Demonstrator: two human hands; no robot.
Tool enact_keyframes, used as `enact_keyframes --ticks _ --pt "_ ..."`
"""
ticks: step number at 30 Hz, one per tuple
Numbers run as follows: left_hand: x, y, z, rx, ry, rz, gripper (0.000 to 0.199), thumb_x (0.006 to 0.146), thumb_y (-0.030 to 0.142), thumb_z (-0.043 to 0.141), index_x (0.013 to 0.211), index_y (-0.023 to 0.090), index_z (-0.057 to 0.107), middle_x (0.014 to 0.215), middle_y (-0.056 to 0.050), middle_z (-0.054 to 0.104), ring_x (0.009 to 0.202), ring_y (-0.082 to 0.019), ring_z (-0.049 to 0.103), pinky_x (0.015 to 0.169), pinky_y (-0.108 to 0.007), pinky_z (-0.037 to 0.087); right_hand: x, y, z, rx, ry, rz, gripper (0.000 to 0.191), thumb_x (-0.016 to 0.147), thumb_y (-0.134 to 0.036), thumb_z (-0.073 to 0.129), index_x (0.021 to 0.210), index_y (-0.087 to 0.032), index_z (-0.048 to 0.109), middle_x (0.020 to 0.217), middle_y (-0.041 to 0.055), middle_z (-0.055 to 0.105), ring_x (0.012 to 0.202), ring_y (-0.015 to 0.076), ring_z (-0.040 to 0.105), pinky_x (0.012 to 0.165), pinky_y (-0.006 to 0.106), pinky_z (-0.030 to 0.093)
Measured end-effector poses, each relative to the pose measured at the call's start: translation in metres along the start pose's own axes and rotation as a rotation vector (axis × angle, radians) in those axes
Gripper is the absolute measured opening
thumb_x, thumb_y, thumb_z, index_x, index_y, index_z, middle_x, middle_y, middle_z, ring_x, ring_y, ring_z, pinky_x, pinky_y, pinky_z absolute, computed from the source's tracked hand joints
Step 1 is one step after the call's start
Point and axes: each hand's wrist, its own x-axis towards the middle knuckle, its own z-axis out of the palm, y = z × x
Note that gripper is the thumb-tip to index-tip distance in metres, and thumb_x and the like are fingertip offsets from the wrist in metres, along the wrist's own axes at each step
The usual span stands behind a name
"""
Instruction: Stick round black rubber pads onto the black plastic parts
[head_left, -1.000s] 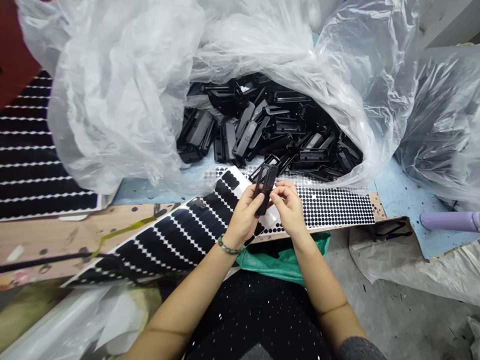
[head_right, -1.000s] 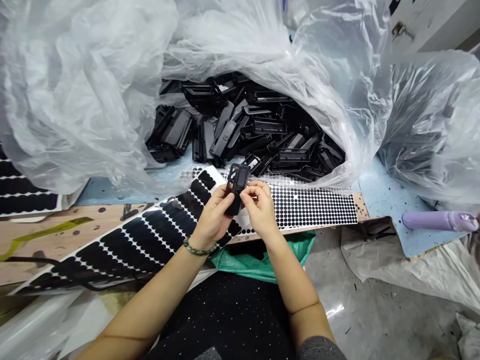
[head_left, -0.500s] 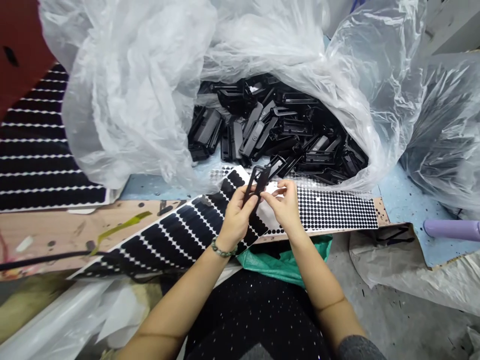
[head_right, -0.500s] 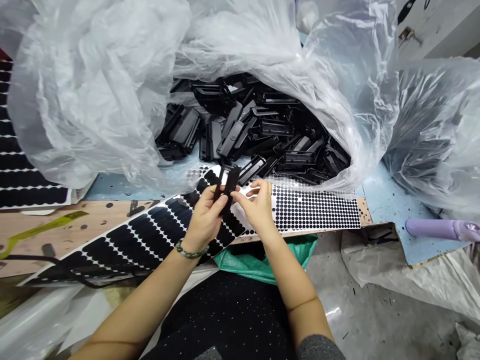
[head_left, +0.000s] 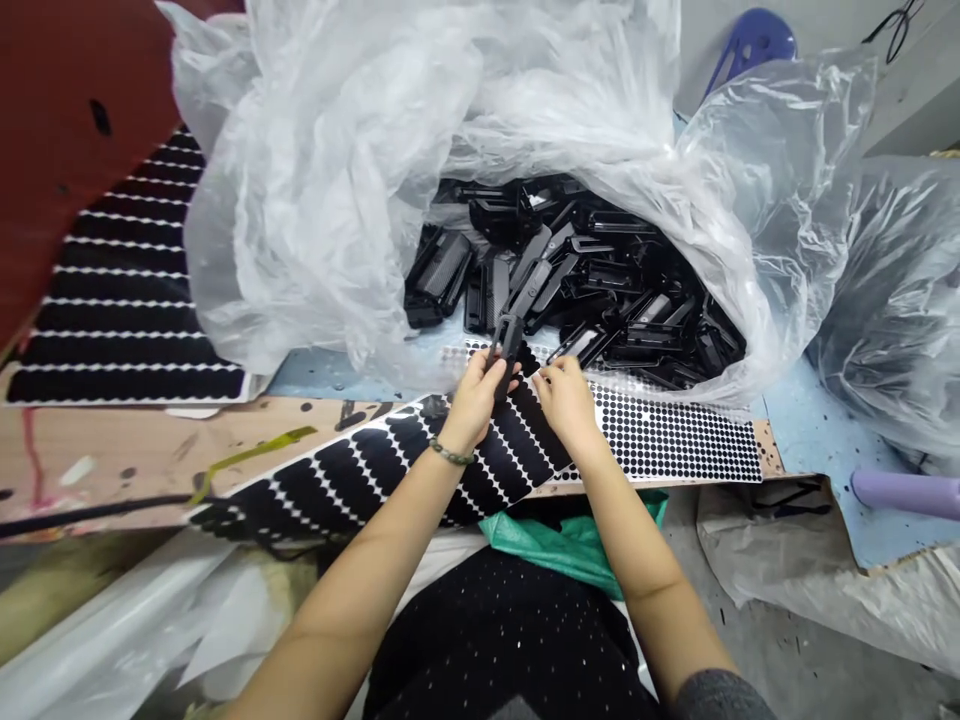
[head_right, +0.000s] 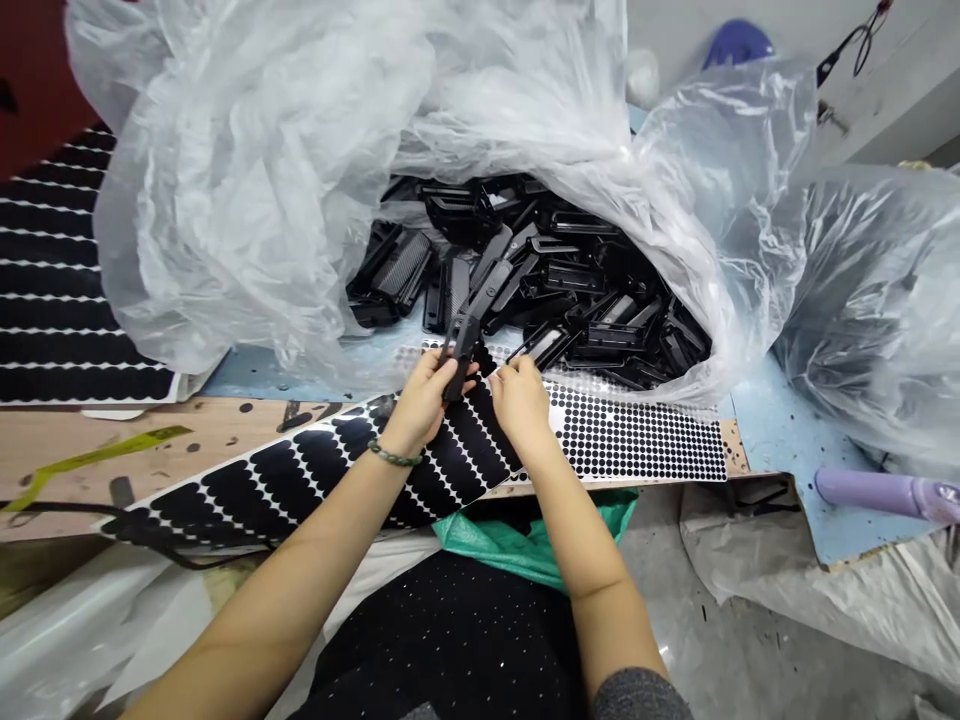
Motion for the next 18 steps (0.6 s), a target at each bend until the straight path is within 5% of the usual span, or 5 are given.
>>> enact_keyframes --ticks 6,10,14,18 --pt "0.009 -0.002 0.006 -0.023 0.033 -0.098 0.013 0.081 0.023 0.061 0.092 0.02 0.054 0.092 -0.001 0.064 0.085 -0.013 0.069 0.069 -0.022 0.056 0.009 -0.003 0.008 -0.067 0.042 -0.042 0.008 0.082 -0.013 0.057 0.081 -0.018 0.063 0.105 0.0131 0.055 0.1 0.0272 0.056 0.09 0.044 0.049" --pt "0.005 0.005 0.004 -0.018 0.023 -0.112 0.015 0.079 0.024 0.063 0.091 0.019 0.056 0.087 -0.001 0.066 0.081 -0.015 0.07 0.062 -0.021 0.056 0.003 -0.002 -0.003 0.247 0.04 -0.13 0.009 0.081 -0.017 0.06 0.072 -0.021 0.059 0.102 0.0083 0.055 0.094 0.0215 0.056 0.087 0.039 0.051" --pt "-0.013 0.02 0.001 0.022 -0.154 -0.137 0.023 0.075 0.029 0.068 0.093 0.016 0.061 0.088 -0.004 0.069 0.075 -0.018 0.072 0.051 -0.02 0.053 -0.004 -0.001 -0.032 0.544 0.024 -0.069 0.016 0.077 -0.034 0.067 0.07 -0.022 0.06 0.102 0.0057 0.054 0.092 0.0195 0.056 0.079 0.035 0.052" --pt "-0.031 0.034 0.003 0.064 -0.3 -0.142 0.029 0.071 0.033 0.072 0.093 0.015 0.064 0.087 -0.005 0.07 0.073 -0.021 0.073 0.046 -0.02 0.051 -0.006 -0.006 -0.054 0.613 -0.02 -0.078 0.028 0.074 -0.046 0.07 0.065 -0.022 0.06 0.103 0.0054 0.054 0.096 0.021 0.055 0.078 0.036 0.051"
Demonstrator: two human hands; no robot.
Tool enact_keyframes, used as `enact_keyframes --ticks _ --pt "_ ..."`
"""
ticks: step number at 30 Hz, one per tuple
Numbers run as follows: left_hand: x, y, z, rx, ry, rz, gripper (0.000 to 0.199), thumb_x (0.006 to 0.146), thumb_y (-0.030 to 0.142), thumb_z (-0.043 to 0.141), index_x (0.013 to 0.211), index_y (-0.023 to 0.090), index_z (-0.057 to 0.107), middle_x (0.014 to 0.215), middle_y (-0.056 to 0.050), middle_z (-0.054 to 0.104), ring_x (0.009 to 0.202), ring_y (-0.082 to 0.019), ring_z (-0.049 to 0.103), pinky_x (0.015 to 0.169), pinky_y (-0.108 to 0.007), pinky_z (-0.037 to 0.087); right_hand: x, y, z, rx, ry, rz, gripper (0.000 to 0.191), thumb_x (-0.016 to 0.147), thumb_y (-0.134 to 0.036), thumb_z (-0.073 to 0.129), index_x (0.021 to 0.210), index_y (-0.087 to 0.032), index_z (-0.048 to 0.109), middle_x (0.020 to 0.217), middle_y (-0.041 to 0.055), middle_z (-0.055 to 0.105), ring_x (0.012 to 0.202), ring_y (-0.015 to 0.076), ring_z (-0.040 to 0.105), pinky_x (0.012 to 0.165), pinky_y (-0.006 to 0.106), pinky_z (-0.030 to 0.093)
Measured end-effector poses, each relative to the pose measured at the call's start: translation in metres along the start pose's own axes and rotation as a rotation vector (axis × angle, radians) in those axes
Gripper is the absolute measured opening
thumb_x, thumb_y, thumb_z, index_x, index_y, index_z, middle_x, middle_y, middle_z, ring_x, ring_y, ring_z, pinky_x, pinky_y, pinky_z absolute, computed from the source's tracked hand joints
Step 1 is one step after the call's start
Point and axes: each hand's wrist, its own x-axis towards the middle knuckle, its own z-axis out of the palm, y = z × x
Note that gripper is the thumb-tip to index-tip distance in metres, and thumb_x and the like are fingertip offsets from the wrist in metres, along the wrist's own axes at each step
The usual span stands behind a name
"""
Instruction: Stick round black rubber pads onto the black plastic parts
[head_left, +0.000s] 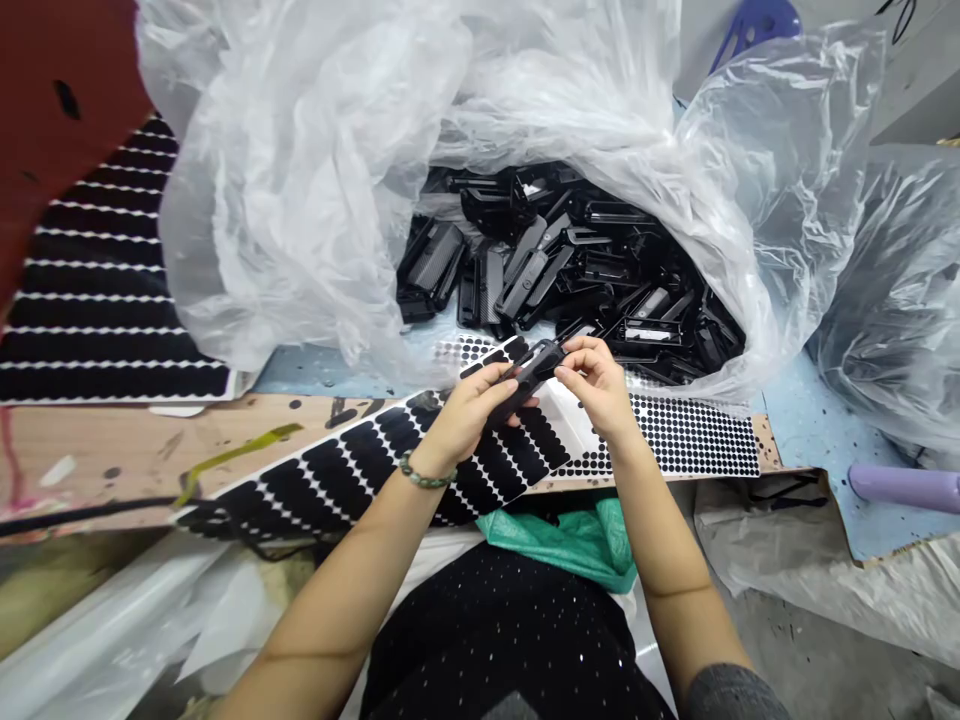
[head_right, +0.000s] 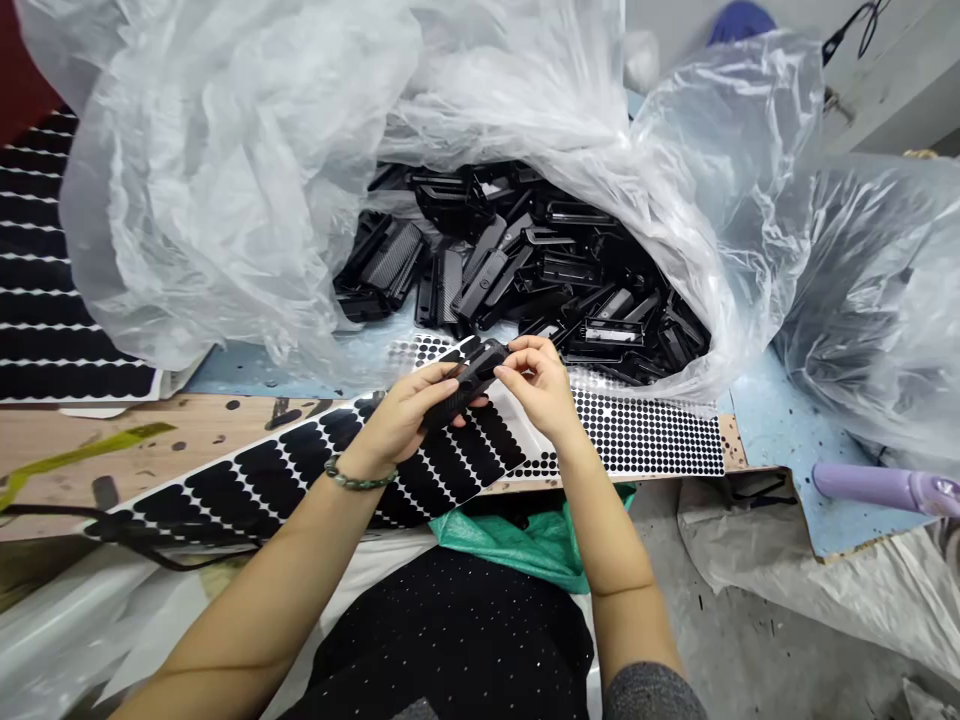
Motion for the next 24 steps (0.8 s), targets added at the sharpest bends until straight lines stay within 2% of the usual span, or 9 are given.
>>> enact_keyframes --ticks 4,9,16,24 --pt "-0.009 0.007 0.007 0.015 -0.02 0.016 0.029 0.069 0.032 0.074 0.091 0.015 0.066 0.082 -0.003 0.069 0.07 -0.021 0.072 0.045 -0.02 0.051 -0.004 -0.01 -0.003 -0.011 0.0 -0.019 0.033 0.073 -0.052 0.069 0.064 -0.022 0.06 0.099 0.005 0.054 0.092 0.0201 0.055 0.076 0.035 0.051" --pt "-0.013 0.01 0.01 0.058 -0.022 0.033 0.027 0.069 0.032 0.075 0.089 0.015 0.067 0.082 -0.004 0.069 0.07 -0.021 0.072 0.044 -0.019 0.051 -0.01 -0.014 -0.005 0.003 0.0 -0.018 0.031 0.073 -0.049 0.07 0.064 -0.021 0.061 0.098 0.0058 0.054 0.086 0.0193 0.055 0.067 0.033 0.051" --pt "-0.013 0.01 0.011 0.079 -0.04 0.014 0.028 0.07 0.032 0.074 0.091 0.015 0.068 0.084 -0.004 0.069 0.069 -0.022 0.072 0.043 -0.021 0.05 -0.014 -0.015 -0.013 0.049 -0.029 0.013 0.033 0.073 -0.05 0.07 0.064 -0.021 0.06 0.1 0.0059 0.054 0.092 0.0208 0.056 0.075 0.036 0.052" --pt "-0.014 0.01 0.015 0.14 -0.038 0.042 0.028 0.07 0.034 0.073 0.09 0.016 0.069 0.087 -0.005 0.07 0.068 -0.021 0.072 0.042 -0.02 0.05 -0.018 -0.015 -0.01 -0.044 0.024 -0.042 0.027 0.077 -0.044 0.068 0.066 -0.021 0.06 0.097 0.0055 0.053 0.081 0.0174 0.054 0.066 0.032 0.051"
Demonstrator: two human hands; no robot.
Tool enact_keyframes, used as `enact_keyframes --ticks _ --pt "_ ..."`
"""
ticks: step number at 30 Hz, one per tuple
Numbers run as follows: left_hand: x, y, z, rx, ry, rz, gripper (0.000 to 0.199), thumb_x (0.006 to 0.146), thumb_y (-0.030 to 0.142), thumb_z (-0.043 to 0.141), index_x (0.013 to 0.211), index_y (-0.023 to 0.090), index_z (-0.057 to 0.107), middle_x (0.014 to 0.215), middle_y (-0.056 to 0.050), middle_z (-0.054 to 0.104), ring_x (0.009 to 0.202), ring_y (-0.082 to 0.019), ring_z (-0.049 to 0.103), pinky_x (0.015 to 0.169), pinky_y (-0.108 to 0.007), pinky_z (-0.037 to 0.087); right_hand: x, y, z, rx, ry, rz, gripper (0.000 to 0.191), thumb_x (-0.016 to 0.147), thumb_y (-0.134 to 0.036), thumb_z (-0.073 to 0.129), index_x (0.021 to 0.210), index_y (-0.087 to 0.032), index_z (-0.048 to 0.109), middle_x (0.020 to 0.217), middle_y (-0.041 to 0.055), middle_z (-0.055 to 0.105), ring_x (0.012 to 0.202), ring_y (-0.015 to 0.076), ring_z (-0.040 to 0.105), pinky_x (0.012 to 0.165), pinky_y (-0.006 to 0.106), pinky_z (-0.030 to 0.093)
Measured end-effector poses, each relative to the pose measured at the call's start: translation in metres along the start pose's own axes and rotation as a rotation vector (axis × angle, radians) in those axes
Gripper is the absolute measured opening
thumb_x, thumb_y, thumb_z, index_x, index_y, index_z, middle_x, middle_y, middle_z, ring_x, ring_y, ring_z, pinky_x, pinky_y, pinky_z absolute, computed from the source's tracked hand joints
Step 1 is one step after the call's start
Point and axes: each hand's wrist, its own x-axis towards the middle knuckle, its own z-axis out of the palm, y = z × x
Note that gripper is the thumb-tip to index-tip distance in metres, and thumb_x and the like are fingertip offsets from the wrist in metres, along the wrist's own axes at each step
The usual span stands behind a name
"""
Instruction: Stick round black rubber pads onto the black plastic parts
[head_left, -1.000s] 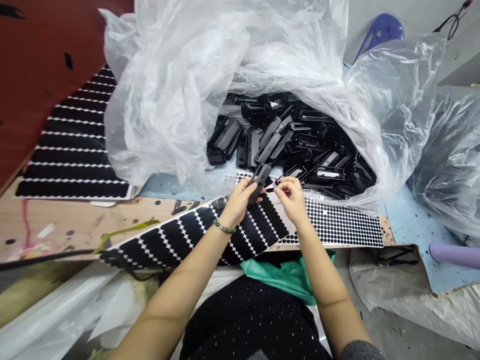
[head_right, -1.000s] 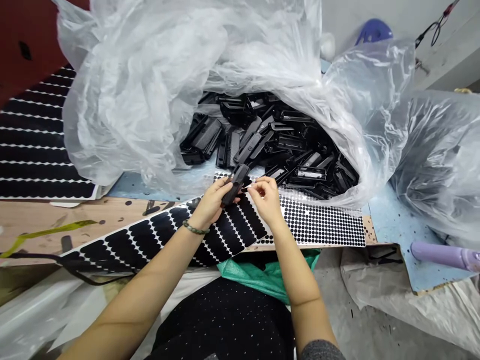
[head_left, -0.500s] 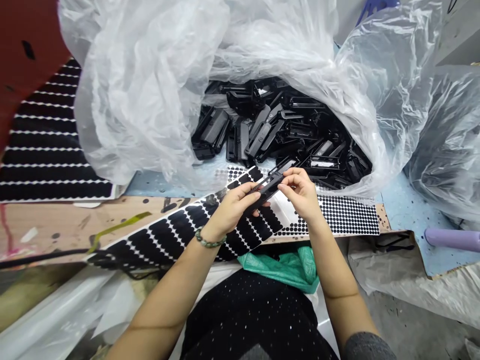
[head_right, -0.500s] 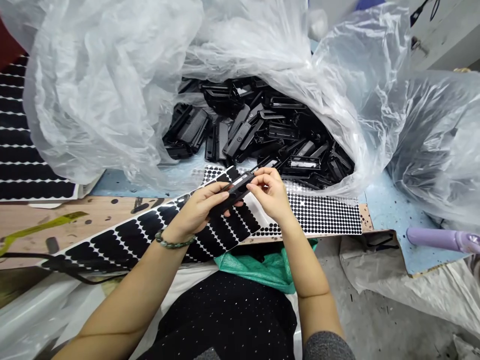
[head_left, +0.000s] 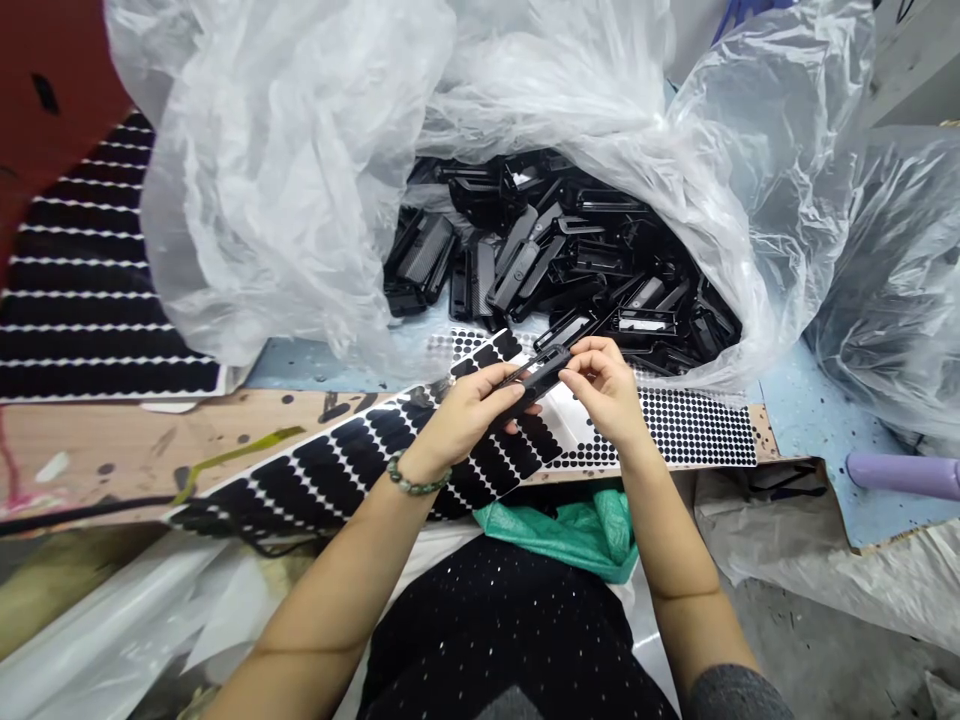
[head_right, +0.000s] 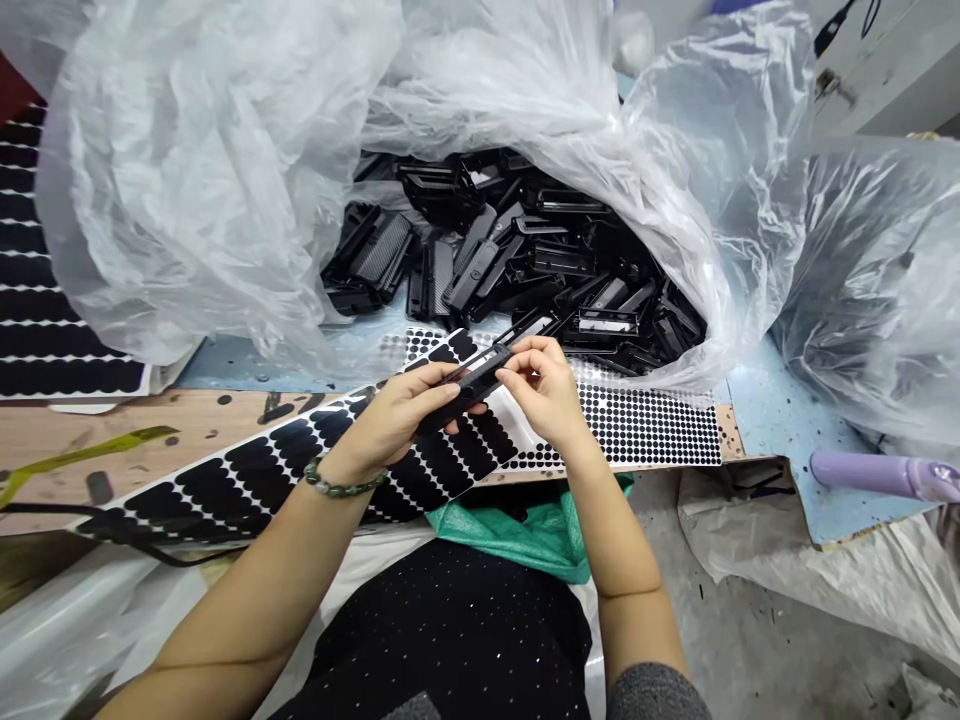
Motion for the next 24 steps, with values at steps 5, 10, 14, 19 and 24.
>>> enact_keyframes --ticks 5,10,14,19,24 --pt "-0.004 -0.002 0.005 0.079 0.013 0.013 0.029 0.071 0.03 0.073 0.094 0.015 0.067 0.083 -0.005 0.068 0.078 -0.024 0.073 0.046 -0.022 0.052 -0.008 -0.001 0.005 -0.113 0.102 -0.046 0.017 0.081 -0.037 0.066 0.073 -0.022 0.062 0.102 0.0064 0.054 0.081 0.0182 0.055 0.072 0.037 0.054" --pt "-0.008 -0.006 0.009 -0.015 0.013 0.02 0.031 0.071 0.034 0.074 0.092 0.015 0.063 0.09 -0.007 0.068 0.078 -0.025 0.073 0.047 -0.022 0.053 -0.016 -0.003 0.008 -0.093 0.279 -0.03 0.047 0.074 -0.039 0.075 0.117 -0.03 0.058 0.142 0.0085 0.039 0.11 0.0249 0.056 0.096 0.044 0.05" --pt "-0.012 -0.008 0.013 -0.041 -0.007 -0.003 0.036 0.07 0.04 0.075 0.093 0.015 0.061 0.09 -0.006 0.069 0.079 -0.024 0.073 0.049 -0.023 0.055 -0.017 0.004 0.013 0.167 0.16 0.092 0.078 0.069 -0.045 0.078 0.136 -0.031 0.043 0.129 0.0089 0.056 0.1 0.0216 0.063 0.087 0.039 0.056" --pt "-0.011 -0.012 0.009 0.177 -0.086 0.04 0.039 0.076 0.045 0.067 0.103 0.017 0.063 0.099 -0.007 0.071 0.087 -0.025 0.072 0.065 -0.032 0.06 -0.023 0.015 0.011 0.29 0.118 0.169 0.05 0.069 -0.048 0.076 0.112 -0.024 0.066 0.106 0.0041 0.071 0.095 0.0209 0.067 0.089 0.036 0.056" --pt "0.026 -0.012 0.01 0.606 -0.083 0.31 0.028 0.087 0.037 0.053 0.105 0.02 0.066 0.108 -0.008 0.071 0.1 -0.023 0.066 0.087 -0.037 0.054 -0.049 0.028 -0.016 0.132 -0.038 0.192 0.034 0.074 -0.041 0.073 0.104 -0.026 0.071 0.104 0.0034 0.072 0.089 0.0199 0.068 0.079 0.034 0.057"
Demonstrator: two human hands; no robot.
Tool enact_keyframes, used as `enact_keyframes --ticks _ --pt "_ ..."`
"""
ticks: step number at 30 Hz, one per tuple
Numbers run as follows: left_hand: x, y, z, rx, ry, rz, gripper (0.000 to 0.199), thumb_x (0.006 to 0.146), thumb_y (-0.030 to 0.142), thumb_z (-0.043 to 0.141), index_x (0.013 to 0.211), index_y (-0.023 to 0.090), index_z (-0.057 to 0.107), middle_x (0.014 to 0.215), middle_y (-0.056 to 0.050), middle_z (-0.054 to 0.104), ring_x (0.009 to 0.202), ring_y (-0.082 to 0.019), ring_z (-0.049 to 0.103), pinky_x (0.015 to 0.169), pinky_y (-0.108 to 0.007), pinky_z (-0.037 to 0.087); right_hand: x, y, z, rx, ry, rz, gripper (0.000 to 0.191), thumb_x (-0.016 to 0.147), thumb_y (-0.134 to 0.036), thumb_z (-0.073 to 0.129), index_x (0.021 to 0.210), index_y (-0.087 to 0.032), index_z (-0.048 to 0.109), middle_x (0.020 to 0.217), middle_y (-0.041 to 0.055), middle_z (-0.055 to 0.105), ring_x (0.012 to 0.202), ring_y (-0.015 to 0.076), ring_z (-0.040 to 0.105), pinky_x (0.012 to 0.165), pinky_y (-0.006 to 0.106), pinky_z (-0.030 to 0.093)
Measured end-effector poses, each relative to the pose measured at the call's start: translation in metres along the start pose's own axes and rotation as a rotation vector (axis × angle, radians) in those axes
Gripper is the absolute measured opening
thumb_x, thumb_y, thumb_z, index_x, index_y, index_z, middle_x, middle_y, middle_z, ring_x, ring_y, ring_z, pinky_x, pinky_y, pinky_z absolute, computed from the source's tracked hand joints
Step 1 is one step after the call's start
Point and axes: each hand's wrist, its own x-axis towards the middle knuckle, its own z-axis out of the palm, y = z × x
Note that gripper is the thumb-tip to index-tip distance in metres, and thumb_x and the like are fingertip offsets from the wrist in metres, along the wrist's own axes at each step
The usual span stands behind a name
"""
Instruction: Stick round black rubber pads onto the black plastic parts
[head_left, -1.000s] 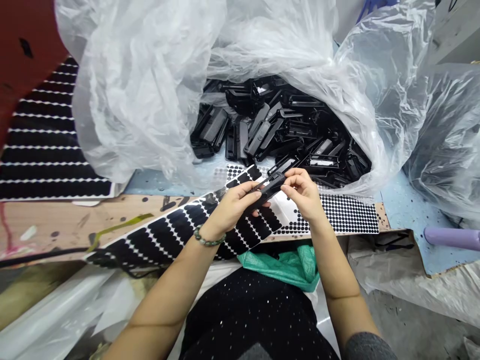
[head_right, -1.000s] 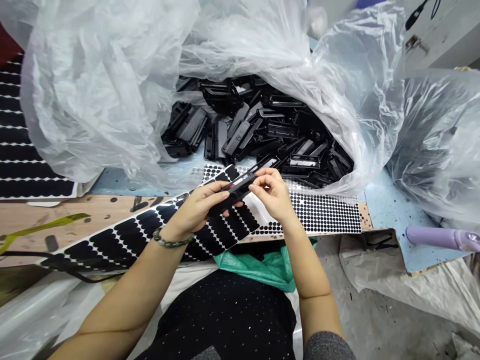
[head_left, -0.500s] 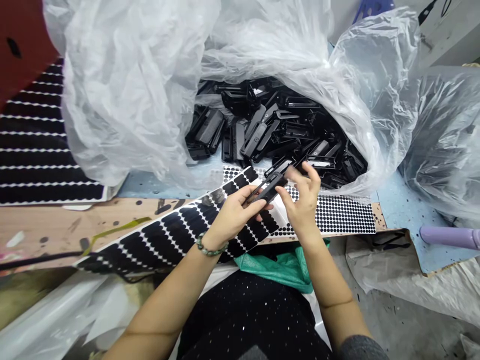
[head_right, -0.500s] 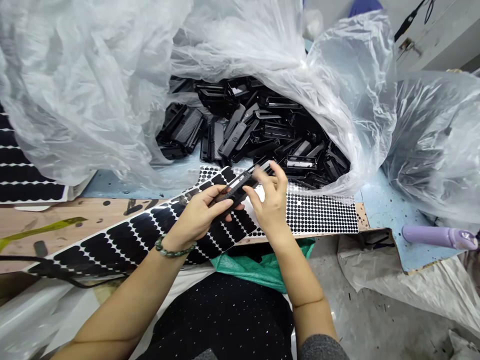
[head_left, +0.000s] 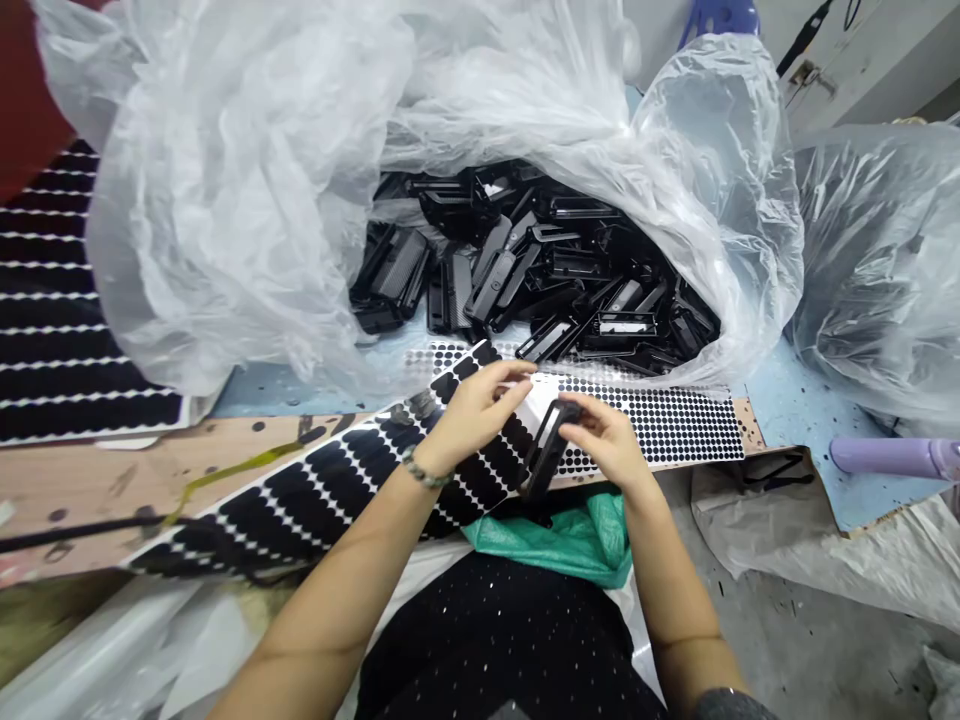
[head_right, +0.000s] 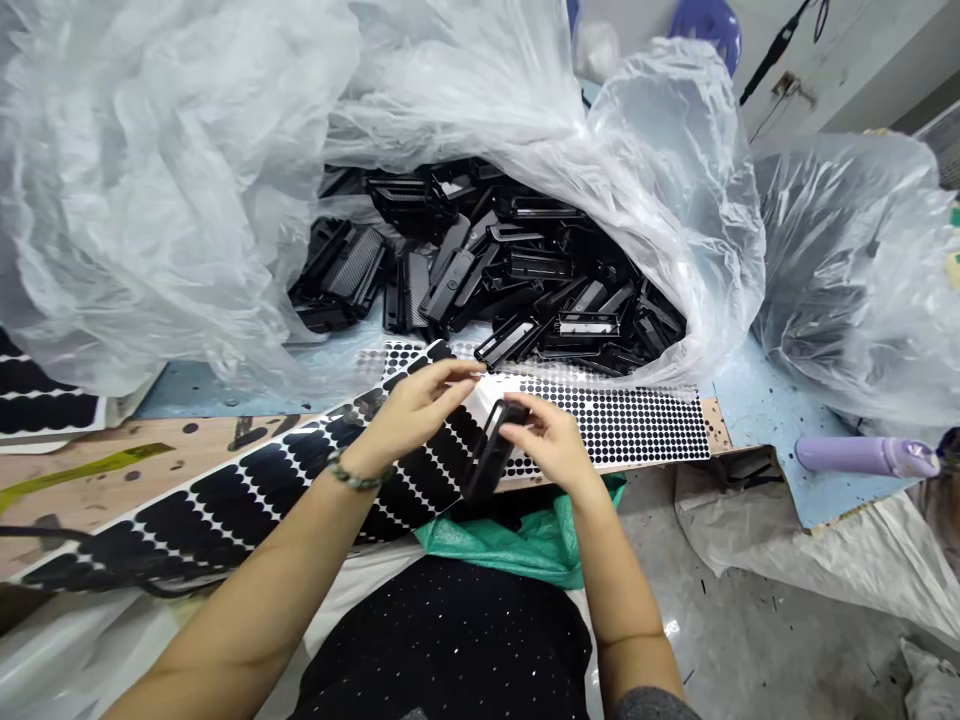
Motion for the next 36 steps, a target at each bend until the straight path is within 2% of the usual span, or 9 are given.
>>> enact_keyframes --ticks 2,4,9,12,14,19,26,31,36 --pt "0.026 -0.003 0.009 0.224 0.034 0.04 0.026 0.087 0.029 0.052 0.108 0.019 0.064 0.112 -0.009 0.07 0.103 -0.024 0.064 0.09 -0.038 0.052 -0.006 0.007 -0.009 -0.156 -0.059 0.009 0.025 0.08 -0.036 0.065 0.102 -0.025 0.071 0.102 0.0045 0.071 0.085 0.0186 0.067 0.074 0.032 0.056" --pt "0.05 -0.005 0.021 0.464 0.021 0.004 0.023 0.082 0.022 0.058 0.103 0.018 0.065 0.109 -0.011 0.069 0.106 -0.028 0.063 0.092 -0.042 0.05 -0.003 0.013 -0.013 -0.323 0.029 0.022 0.018 0.085 -0.029 0.057 0.096 -0.023 0.071 0.095 0.0051 0.069 0.081 0.0175 0.066 0.074 0.032 0.054" --pt "0.079 -0.009 0.029 0.542 0.126 -0.021 0.009 0.08 0.012 0.052 0.082 0.016 0.061 0.103 -0.018 0.066 0.11 -0.035 0.058 0.096 -0.051 0.044 0.025 0.03 -0.001 -0.678 0.156 0.151 0.012 0.082 -0.012 0.055 0.076 -0.02 0.062 0.085 0.0045 0.062 0.084 0.0196 0.061 0.084 0.036 0.049" --pt "0.071 -0.009 0.016 0.252 0.334 0.055 0.006 0.082 0.016 0.051 0.085 0.018 0.055 0.106 -0.012 0.064 0.112 -0.028 0.058 0.102 -0.044 0.043 0.036 0.037 0.008 -0.688 0.138 0.172 0.012 0.078 -0.01 0.058 0.073 -0.021 0.056 0.086 0.0051 0.059 0.085 0.0211 0.058 0.084 0.037 0.047" --pt "0.058 -0.007 0.008 -0.088 0.386 0.005 0.003 0.084 0.022 0.051 0.086 0.02 0.052 0.095 -0.006 0.064 0.101 -0.023 0.063 0.093 -0.039 0.049 0.038 0.04 0.011 -0.672 0.136 0.177 0.014 0.077 -0.01 0.058 0.071 -0.022 0.053 0.086 0.0048 0.057 0.085 0.0211 0.057 0.083 0.038 0.046" --pt "0.013 -0.003 0.009 -0.698 0.203 -0.294 0.017 0.081 0.034 0.057 0.089 0.02 0.052 0.088 -0.002 0.064 0.082 -0.019 0.068 0.066 -0.03 0.056 0.037 0.035 0.01 -0.576 0.143 0.18 0.014 0.077 -0.012 0.056 0.071 -0.023 0.048 0.077 0.0 0.054 0.076 0.0174 0.055 0.078 0.035 0.048" --pt "-0.018 -0.01 0.026 -0.894 0.197 -0.293 0.03 0.074 0.039 0.071 0.095 0.021 0.059 0.093 -0.003 0.066 0.091 -0.021 0.068 0.077 -0.034 0.057 0.03 -0.001 0.028 0.275 0.137 0.09 0.017 0.072 -0.036 0.067 0.077 -0.023 0.056 0.077 -0.0014 0.056 0.072 0.014 0.057 0.074 0.032 0.052" --pt "-0.022 -0.012 0.028 -0.901 0.227 -0.199 0.032 0.074 0.042 0.073 0.096 0.021 0.062 0.096 -0.002 0.067 0.09 -0.018 0.065 0.083 -0.033 0.055 0.029 -0.014 0.045 0.165 0.168 -0.025 0.018 0.071 -0.037 0.069 0.071 -0.022 0.061 0.097 0.0045 0.053 0.084 0.0171 0.055 0.068 0.031 0.052" --pt "-0.023 -0.014 0.03 -0.855 0.234 -0.131 0.031 0.078 0.043 0.07 0.1 0.022 0.062 0.102 -0.003 0.067 0.098 -0.019 0.063 0.091 -0.034 0.051 0.029 -0.013 0.049 0.018 0.174 -0.076 0.015 0.078 -0.035 0.062 0.072 -0.022 0.06 0.094 0.0046 0.053 0.087 0.0181 0.055 0.076 0.034 0.052"
